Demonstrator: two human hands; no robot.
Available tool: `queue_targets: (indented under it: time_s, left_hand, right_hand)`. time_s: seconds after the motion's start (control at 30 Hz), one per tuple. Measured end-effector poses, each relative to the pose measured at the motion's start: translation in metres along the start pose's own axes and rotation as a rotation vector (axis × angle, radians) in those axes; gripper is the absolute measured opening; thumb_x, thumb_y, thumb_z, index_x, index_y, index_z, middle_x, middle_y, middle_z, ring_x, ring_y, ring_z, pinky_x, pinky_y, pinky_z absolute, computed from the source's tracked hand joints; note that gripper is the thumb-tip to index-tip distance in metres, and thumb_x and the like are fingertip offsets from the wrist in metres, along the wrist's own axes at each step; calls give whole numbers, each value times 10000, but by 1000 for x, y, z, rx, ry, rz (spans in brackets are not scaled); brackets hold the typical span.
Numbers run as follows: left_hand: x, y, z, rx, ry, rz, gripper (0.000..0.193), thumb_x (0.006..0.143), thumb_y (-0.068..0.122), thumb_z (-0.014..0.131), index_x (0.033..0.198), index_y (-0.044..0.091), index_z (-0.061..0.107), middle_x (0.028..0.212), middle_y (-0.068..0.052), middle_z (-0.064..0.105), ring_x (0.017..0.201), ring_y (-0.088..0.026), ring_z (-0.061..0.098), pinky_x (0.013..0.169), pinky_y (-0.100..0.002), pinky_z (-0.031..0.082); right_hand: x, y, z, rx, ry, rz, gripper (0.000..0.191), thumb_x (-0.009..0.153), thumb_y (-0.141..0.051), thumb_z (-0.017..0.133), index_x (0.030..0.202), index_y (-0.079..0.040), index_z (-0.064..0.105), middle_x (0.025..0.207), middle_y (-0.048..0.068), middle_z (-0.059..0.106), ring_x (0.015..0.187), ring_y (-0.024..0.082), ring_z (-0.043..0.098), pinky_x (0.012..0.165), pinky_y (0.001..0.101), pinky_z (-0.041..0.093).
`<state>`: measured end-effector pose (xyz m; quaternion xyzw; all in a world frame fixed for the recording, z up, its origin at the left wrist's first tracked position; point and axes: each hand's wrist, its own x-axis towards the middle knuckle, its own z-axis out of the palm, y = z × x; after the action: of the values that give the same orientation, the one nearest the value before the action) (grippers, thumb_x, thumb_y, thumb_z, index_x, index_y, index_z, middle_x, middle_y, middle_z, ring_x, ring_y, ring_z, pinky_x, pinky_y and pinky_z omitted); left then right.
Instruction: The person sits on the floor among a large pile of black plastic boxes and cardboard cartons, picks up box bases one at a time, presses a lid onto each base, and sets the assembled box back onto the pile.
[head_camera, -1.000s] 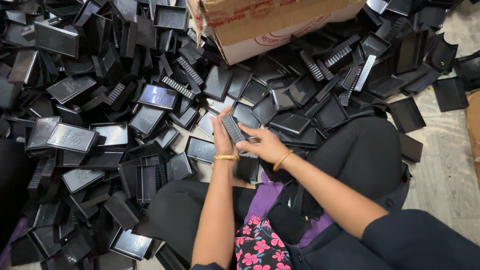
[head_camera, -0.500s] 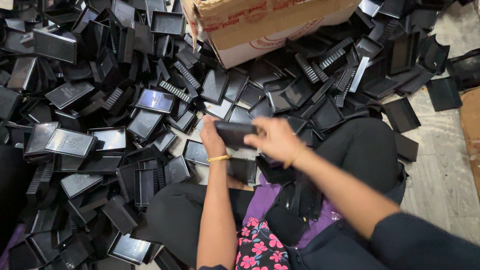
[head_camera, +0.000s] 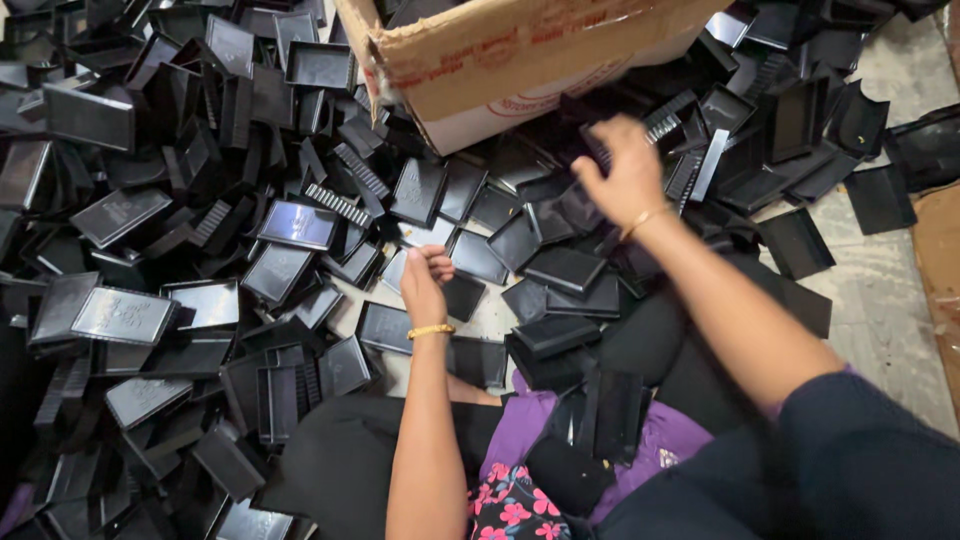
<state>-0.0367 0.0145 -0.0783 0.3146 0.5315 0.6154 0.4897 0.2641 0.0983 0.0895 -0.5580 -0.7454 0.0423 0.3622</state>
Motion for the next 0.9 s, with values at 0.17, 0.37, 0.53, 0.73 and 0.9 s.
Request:
queue_targets:
  time_s: [0.17, 0.37, 0.53, 0.73, 0.9]
  left_hand:
    - [-7, 5, -2, 110, -27, 46, 453, 1118, 345, 392, 1044, -6, 669, 810, -49, 654, 719, -106, 610, 663, -248, 511]
    - [-13, 10, 0, 385, 90, 110, 402, 1111, 307, 424, 1052, 5, 683, 927, -139, 660, 841, -211, 622, 781, -335, 512]
    - [-13, 11, 8, 713, 253, 317, 339, 1053, 281, 484, 1225, 30, 635, 1250, -241, 584, 1144, -378, 568, 1002, -433, 452]
    - [-18, 25, 15, 568, 52, 75, 461, 1061, 388, 444, 1390, 85, 555, 1314, -203, 618, 1201, -327, 609, 1026, -414, 447]
    - [-21, 38, 18, 565, 79, -129, 496, 1041, 450, 418, 1432, 165, 525, 1206, -224, 692, 1088, -369, 667, 977, -411, 491]
  right_hand:
    - [66, 107, -6, -269, -159, 480, 595, 874, -588, 723, 1348, -229, 694, 1510, 245, 437, 1419, 471, 325, 1090, 616, 310]
    - [77, 133, -4, 19, -476, 546, 699, 797, -617, 769, 1375, -240, 665, 1519, 253, 399, 1396, 431, 357, 1159, 477, 323]
    - [27, 105, 3, 195, -522, 6, 640, 770, -331, 803, 1384, -208, 675, 1452, 151, 573, 1404, 359, 478, 1203, 447, 372]
    - [-41, 29, -3, 242, -483, -65, 586, 632, -158, 785, 1214, -219, 744, 1464, 110, 534, 1349, 359, 491, 1138, 462, 385]
    - [-81, -31, -20, 216, -548, -276, 559, 622, -116, 780, 1169, -227, 753, 1456, 85, 542, 1361, 408, 419, 1171, 509, 314]
